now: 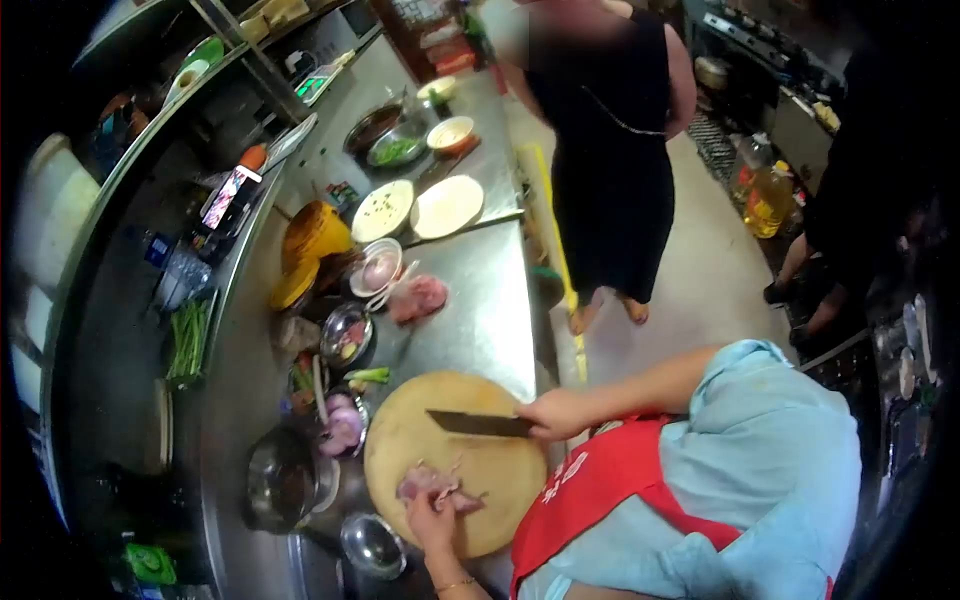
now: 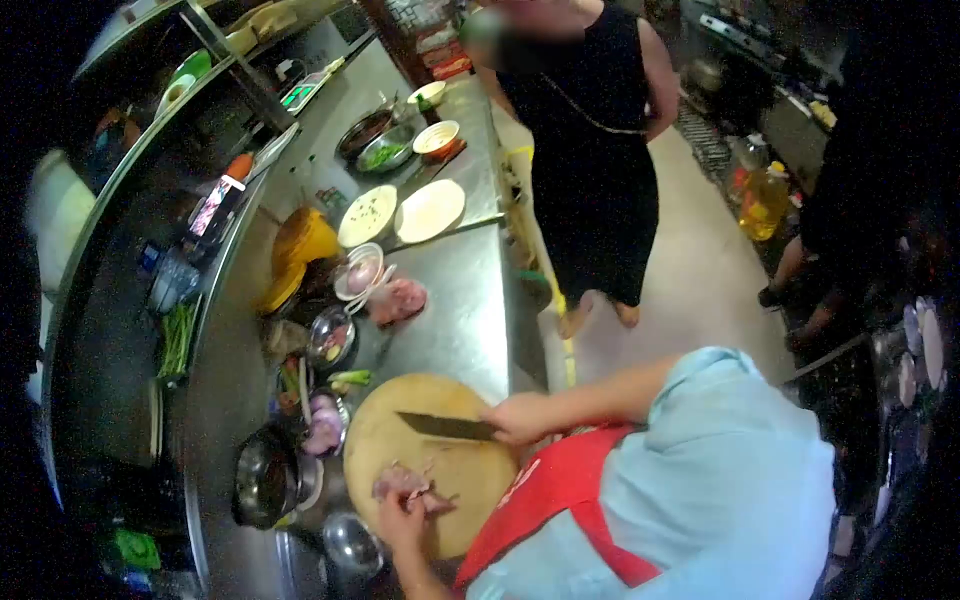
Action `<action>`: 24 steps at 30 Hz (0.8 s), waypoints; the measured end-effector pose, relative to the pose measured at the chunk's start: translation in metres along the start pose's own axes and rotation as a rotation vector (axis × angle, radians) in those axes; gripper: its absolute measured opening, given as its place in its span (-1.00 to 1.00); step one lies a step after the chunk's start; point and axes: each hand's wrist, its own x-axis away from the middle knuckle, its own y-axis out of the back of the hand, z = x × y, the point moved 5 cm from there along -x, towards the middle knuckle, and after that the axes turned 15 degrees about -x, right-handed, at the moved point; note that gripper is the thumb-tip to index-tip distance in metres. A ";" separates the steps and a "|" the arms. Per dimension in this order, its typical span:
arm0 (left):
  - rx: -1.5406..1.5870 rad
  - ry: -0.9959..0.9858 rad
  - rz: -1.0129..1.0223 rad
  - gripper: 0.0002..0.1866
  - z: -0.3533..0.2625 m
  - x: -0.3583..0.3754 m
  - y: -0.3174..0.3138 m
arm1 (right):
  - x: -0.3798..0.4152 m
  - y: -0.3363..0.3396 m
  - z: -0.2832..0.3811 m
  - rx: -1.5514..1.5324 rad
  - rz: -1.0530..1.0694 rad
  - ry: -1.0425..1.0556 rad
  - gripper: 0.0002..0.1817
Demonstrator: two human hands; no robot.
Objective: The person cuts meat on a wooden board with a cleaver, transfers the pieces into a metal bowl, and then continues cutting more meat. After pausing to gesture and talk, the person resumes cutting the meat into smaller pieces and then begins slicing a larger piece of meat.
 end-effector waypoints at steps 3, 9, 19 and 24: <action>-0.177 -0.188 -0.035 -0.81 -0.002 -0.002 0.005 | 0.005 0.002 0.002 -0.036 -0.024 -0.072 -0.61; -0.256 -0.018 -0.076 -0.83 0.015 -0.012 -0.009 | 0.014 0.010 0.013 -0.083 -0.049 -0.218 -0.67; 0.408 0.479 -0.369 -0.79 0.119 -0.047 -0.017 | 0.010 0.009 0.024 0.011 -0.056 -0.197 -0.64; 1.087 0.737 -0.542 -0.84 0.138 -0.013 -0.017 | 0.004 0.007 0.016 0.009 -0.048 -0.197 -0.60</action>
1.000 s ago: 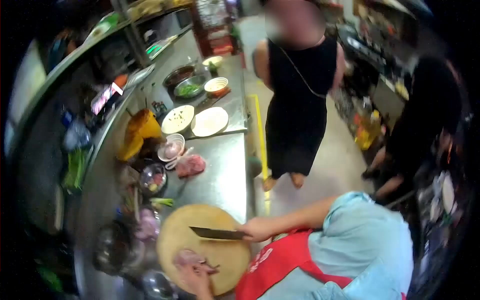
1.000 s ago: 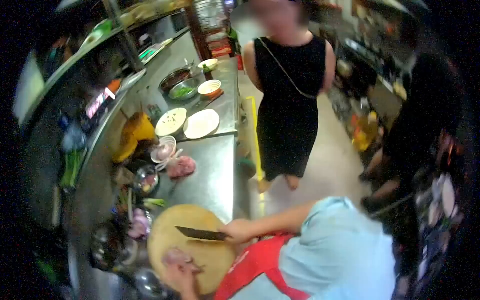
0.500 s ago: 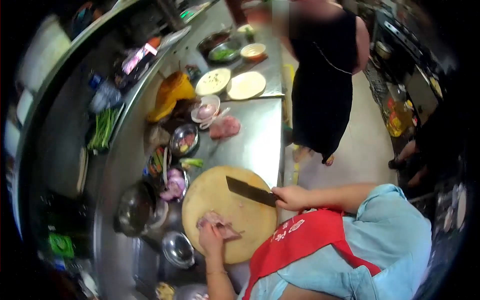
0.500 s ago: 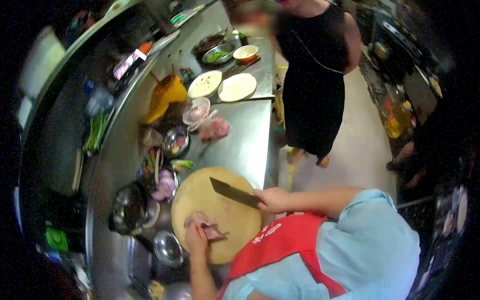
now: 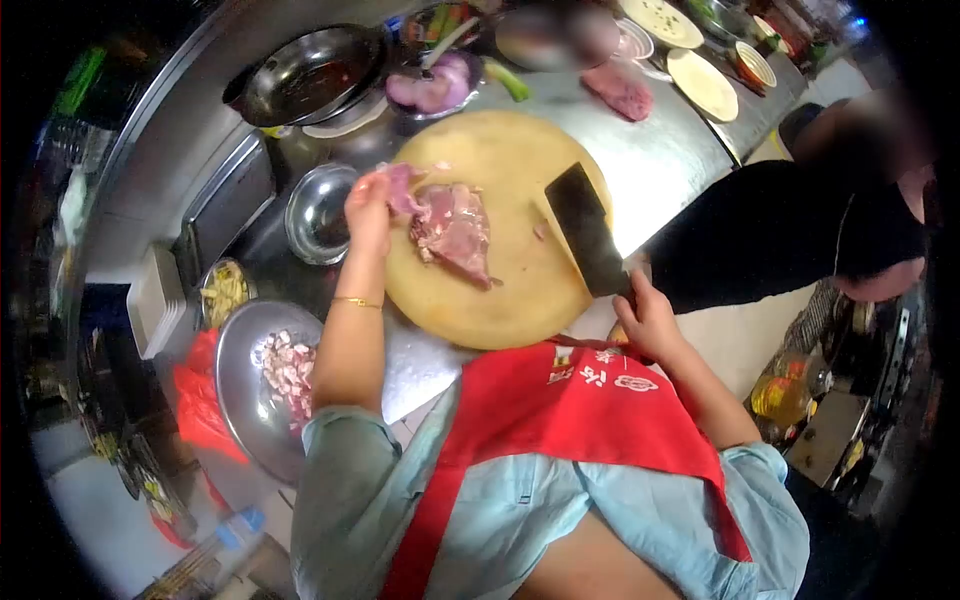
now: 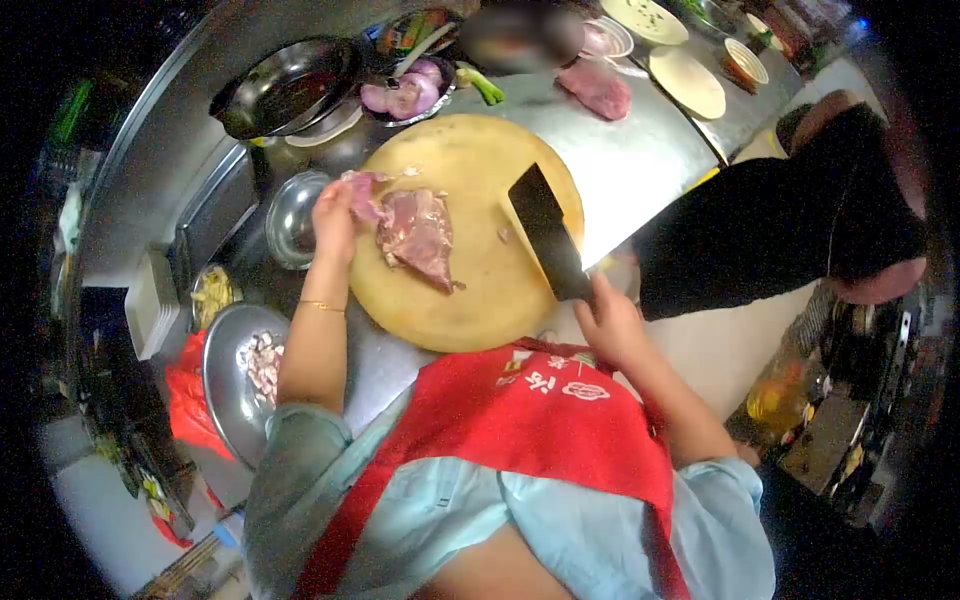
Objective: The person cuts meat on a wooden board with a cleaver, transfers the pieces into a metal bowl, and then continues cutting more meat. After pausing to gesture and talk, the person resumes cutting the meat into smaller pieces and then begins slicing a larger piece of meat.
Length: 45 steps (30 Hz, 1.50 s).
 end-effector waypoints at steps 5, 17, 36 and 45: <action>0.069 -0.140 -0.200 -0.86 -0.038 -0.012 0.079 | -0.004 0.005 -0.001 -0.003 0.017 -0.072 -0.60; -1.403 -1.079 0.470 -0.38 -0.045 0.135 -0.051 | -0.006 0.003 -0.013 -0.066 0.032 0.074 -0.69; -0.083 -0.162 0.211 -0.80 -0.067 0.058 -0.070 | 0.006 0.002 -0.014 -0.109 -0.022 0.129 -0.72; 0.324 -0.011 0.184 -0.64 -0.078 0.065 -0.047 | 0.003 0.004 -0.015 -0.134 -0.015 0.119 -0.73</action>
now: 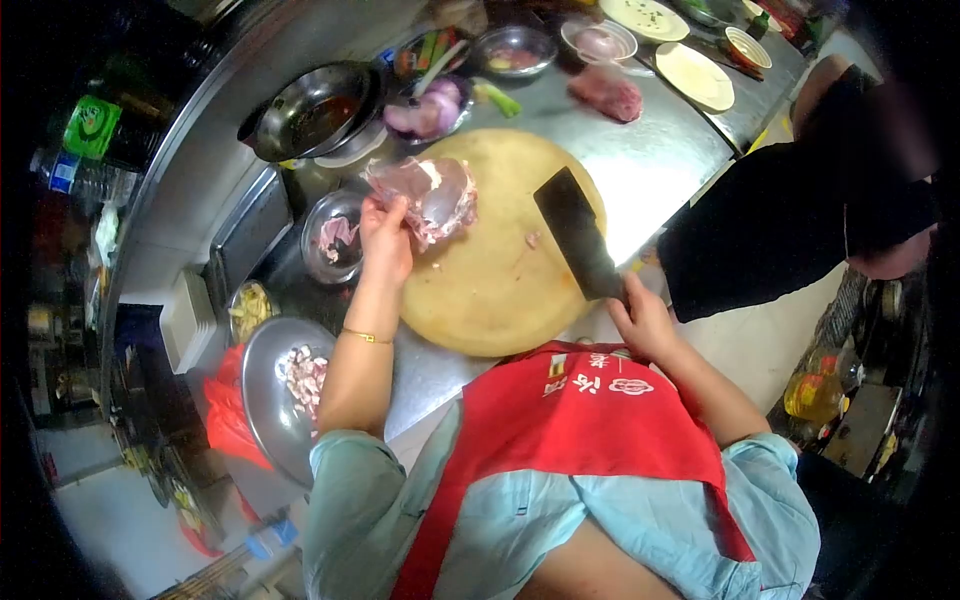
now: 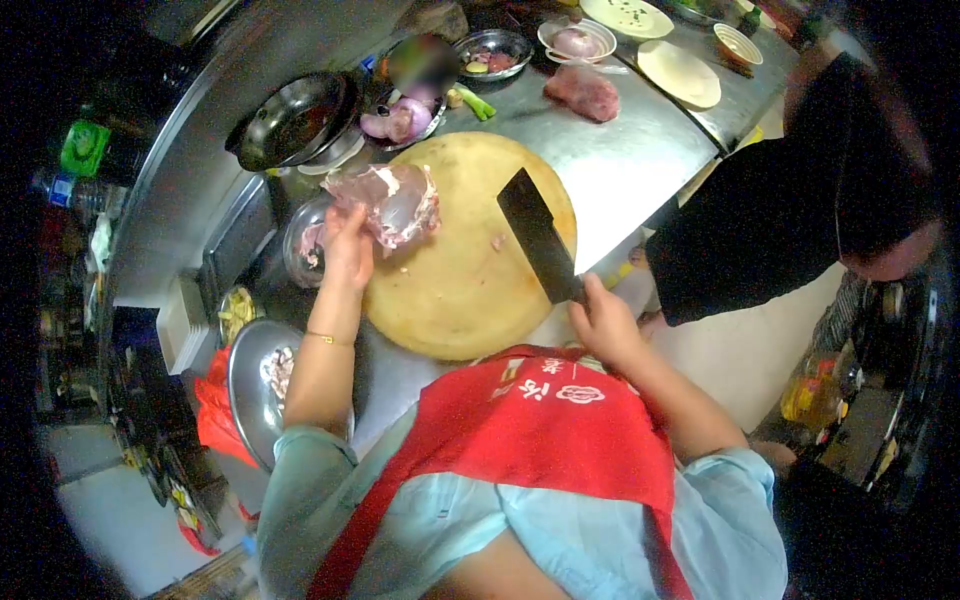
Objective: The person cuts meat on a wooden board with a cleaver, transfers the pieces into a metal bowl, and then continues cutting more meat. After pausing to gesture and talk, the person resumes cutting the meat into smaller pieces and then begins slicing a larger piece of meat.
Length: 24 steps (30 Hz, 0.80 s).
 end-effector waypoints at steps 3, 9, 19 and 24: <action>-0.530 -0.394 0.053 -0.58 -0.017 0.026 -0.008 | 0.000 0.001 0.002 -0.008 -0.006 0.022 -0.72; -1.470 -0.824 0.498 -0.61 0.050 0.097 -0.006 | -0.004 0.004 -0.004 0.067 0.026 -0.034 -0.70; -1.302 -0.742 0.104 -0.70 0.067 0.124 -0.003 | -0.021 -0.020 0.043 0.391 0.350 0.252 -0.65; -1.399 -0.506 0.214 -0.71 0.069 0.113 -0.010 | -0.044 -0.048 0.069 0.555 0.461 0.343 -0.72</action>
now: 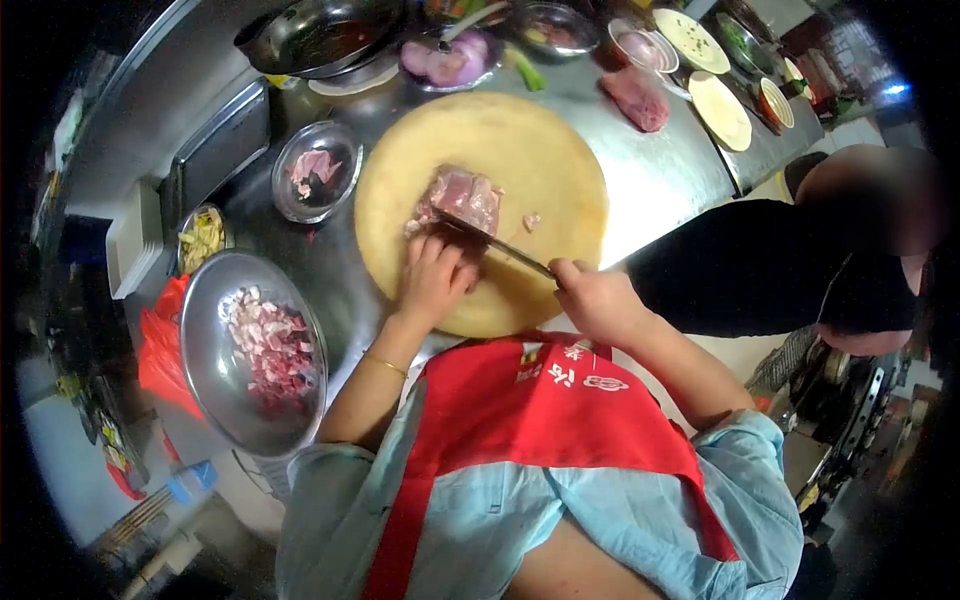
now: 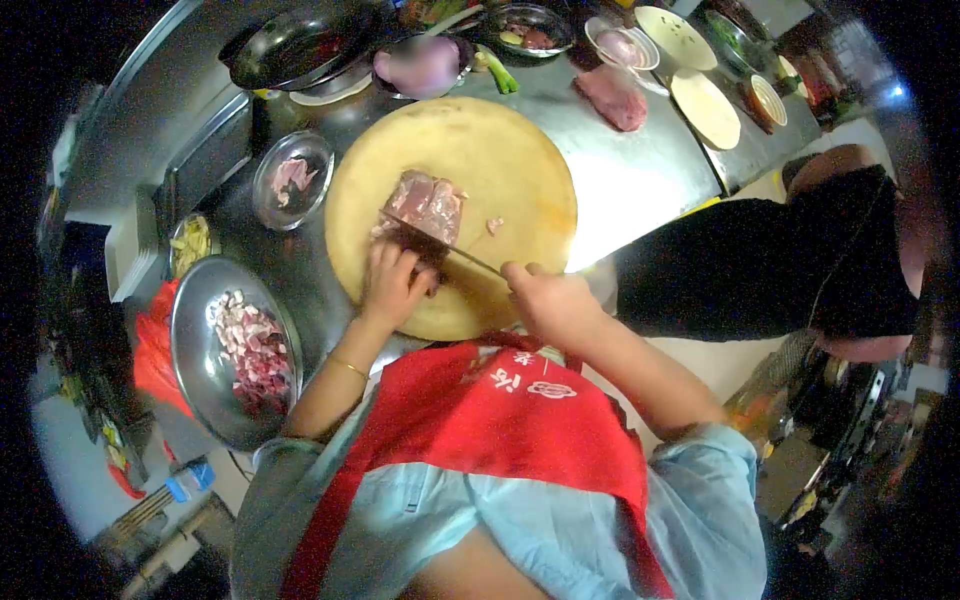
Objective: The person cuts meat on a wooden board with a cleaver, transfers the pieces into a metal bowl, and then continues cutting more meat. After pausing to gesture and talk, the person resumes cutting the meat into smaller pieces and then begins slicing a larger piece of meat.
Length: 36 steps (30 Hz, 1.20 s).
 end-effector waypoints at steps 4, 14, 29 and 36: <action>-0.012 -0.016 -0.062 -0.71 0.002 -0.003 -0.005 | -0.031 -0.011 -0.008 0.067 0.081 0.011 -0.71; -0.002 0.030 -0.050 -0.74 0.004 -0.004 -0.011 | -0.052 -0.013 -0.006 0.109 0.161 0.030 -0.73; 0.016 0.000 -0.047 -0.70 -0.003 -0.005 -0.005 | -0.128 -0.046 0.022 0.054 0.200 0.055 -0.64; 0.162 0.044 -0.230 -0.75 0.013 0.016 0.005 | -0.025 0.010 -0.038 -0.014 0.247 -0.188 -0.68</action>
